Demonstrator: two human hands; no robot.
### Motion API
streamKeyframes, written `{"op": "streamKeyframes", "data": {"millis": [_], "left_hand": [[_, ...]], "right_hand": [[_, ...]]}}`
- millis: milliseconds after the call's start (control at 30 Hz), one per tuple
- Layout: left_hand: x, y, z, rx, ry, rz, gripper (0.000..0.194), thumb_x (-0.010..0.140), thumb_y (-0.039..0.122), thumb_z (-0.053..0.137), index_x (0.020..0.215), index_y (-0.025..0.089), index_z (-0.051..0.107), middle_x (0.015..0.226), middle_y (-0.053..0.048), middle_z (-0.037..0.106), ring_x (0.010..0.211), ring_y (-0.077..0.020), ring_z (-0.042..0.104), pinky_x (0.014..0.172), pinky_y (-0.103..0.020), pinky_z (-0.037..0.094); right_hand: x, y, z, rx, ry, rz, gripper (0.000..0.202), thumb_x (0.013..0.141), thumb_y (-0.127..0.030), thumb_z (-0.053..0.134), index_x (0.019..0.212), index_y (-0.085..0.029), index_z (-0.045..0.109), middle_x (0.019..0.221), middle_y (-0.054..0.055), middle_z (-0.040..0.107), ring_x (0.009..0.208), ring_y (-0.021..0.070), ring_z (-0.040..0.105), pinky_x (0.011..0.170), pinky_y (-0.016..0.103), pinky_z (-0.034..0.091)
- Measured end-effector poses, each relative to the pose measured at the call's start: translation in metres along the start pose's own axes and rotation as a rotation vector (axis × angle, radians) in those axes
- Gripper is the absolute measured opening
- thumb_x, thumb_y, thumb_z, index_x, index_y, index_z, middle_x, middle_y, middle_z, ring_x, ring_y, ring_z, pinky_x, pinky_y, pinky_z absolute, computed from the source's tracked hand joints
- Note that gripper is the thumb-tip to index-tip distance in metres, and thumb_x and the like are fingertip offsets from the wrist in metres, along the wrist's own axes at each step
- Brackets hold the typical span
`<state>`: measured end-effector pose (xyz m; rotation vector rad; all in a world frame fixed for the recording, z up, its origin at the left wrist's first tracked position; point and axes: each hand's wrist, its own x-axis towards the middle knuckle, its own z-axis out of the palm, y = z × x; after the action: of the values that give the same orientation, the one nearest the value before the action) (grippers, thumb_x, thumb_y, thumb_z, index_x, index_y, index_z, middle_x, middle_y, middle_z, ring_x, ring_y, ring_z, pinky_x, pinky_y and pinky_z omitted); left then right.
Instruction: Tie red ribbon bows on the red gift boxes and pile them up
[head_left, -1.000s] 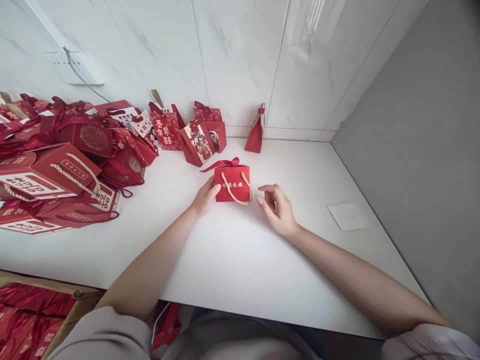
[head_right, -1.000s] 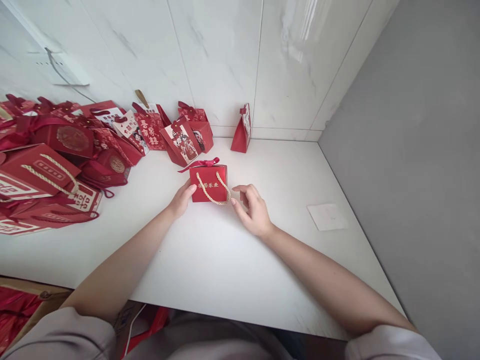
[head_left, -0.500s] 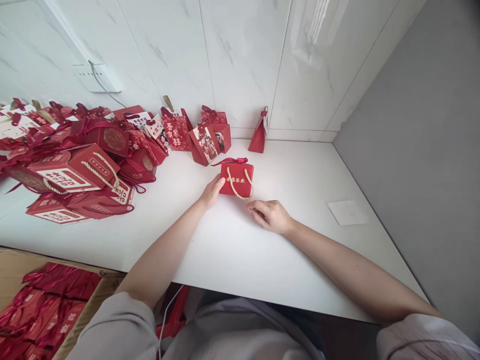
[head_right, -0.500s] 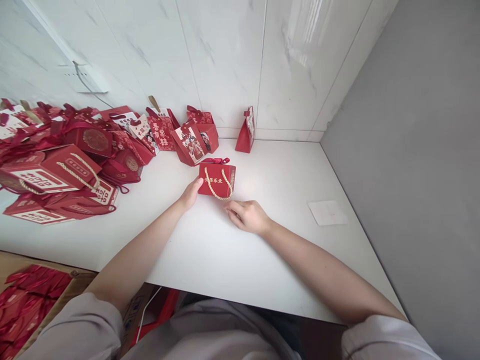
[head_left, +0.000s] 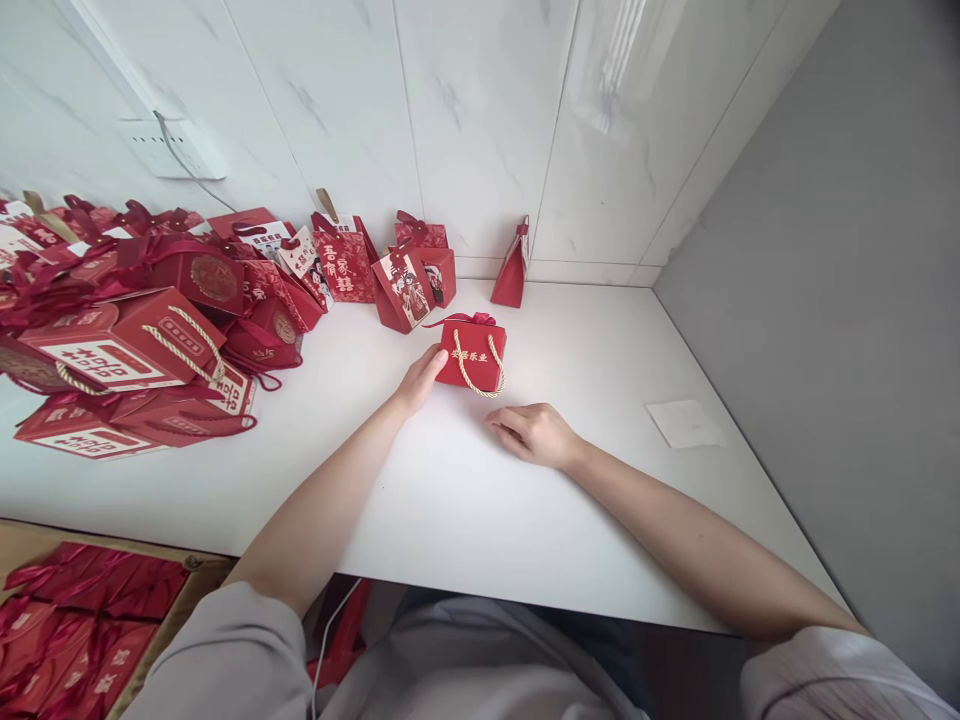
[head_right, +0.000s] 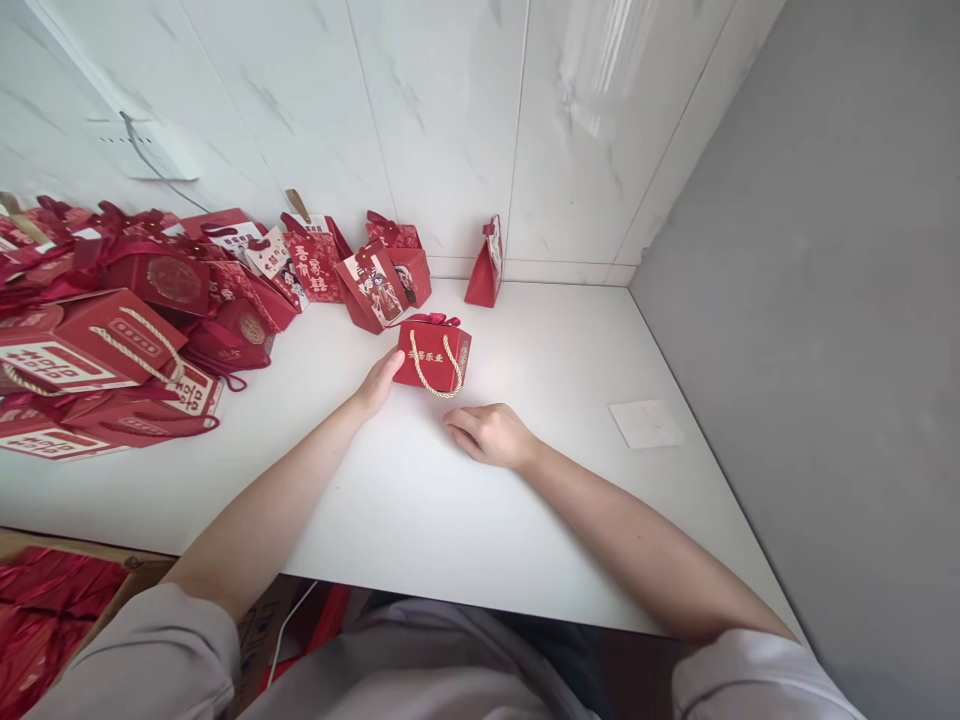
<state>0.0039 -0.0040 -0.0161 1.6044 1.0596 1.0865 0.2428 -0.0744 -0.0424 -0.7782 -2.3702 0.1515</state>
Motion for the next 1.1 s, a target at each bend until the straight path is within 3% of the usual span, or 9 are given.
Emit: {"op": "streamKeyframes", "data": {"millis": [700,767,833,933,1033,1100], "left_hand": [[0.002,-0.004,-0.002,0.018,-0.010,-0.021,0.057,0.093,0.059,0.040,0.132,0.019,0.054,0.131,-0.008,0.062,0.120,-0.0271,0.057,0.107,-0.042,0.040],[0.000,-0.003,-0.001,0.035,-0.010,-0.022,0.057,0.093,0.059,0.039,0.133,0.021,0.054,0.132,-0.007,0.062,0.119,-0.0268,0.057,0.107,-0.042,0.040],[-0.001,-0.003,-0.002,0.048,-0.014,-0.021,0.056,0.094,0.058,0.038,0.133,0.021,0.053,0.133,-0.006,0.061,0.121,-0.0267,0.057,0.107,-0.041,0.040],[-0.001,-0.006,-0.003,0.068,-0.016,-0.008,0.056,0.094,0.059,0.038,0.133,0.021,0.051,0.134,-0.007,0.060,0.125,-0.0273,0.054,0.108,-0.041,0.038],[0.001,-0.010,-0.003,0.070,-0.014,0.018,0.063,0.092,0.062,0.040,0.141,0.021,0.040,0.132,-0.009,0.060,0.125,-0.0290,0.053,0.109,-0.044,0.038],[0.002,-0.012,-0.002,0.058,-0.013,0.045,0.071,0.090,0.064,0.041,0.145,0.022,0.031,0.129,-0.010,0.061,0.124,-0.0301,0.054,0.108,-0.045,0.038]], "right_hand": [[0.004,0.000,-0.004,0.002,-0.057,0.013,0.021,0.097,-0.024,0.042,0.104,-0.022,0.062,0.084,0.003,0.074,0.064,0.0152,0.065,0.058,0.027,0.045],[0.005,-0.018,-0.014,0.010,-0.045,-0.004,0.021,0.097,-0.022,0.041,0.104,-0.021,0.061,0.086,0.004,0.074,0.064,0.0157,0.066,0.058,0.028,0.046],[0.004,-0.052,-0.032,0.052,-0.098,-0.084,0.023,0.097,-0.021,0.038,0.106,-0.020,0.059,0.083,0.005,0.072,0.066,0.0162,0.065,0.058,0.028,0.046],[-0.016,-0.120,-0.055,0.095,-0.359,-0.201,0.016,0.093,-0.019,0.044,0.089,-0.021,0.059,0.070,0.002,0.065,0.054,0.0156,0.057,0.049,0.030,0.041],[-0.054,-0.172,-0.056,-0.060,-0.483,-0.153,0.012,0.082,-0.014,0.055,0.072,-0.021,0.056,0.064,0.002,0.062,0.045,0.0169,0.052,0.037,0.033,0.030],[-0.077,-0.188,-0.045,-0.107,-0.536,-0.064,0.010,0.080,-0.014,0.058,0.072,-0.020,0.059,0.061,0.002,0.061,0.039,0.0166,0.050,0.033,0.033,0.027]]}}
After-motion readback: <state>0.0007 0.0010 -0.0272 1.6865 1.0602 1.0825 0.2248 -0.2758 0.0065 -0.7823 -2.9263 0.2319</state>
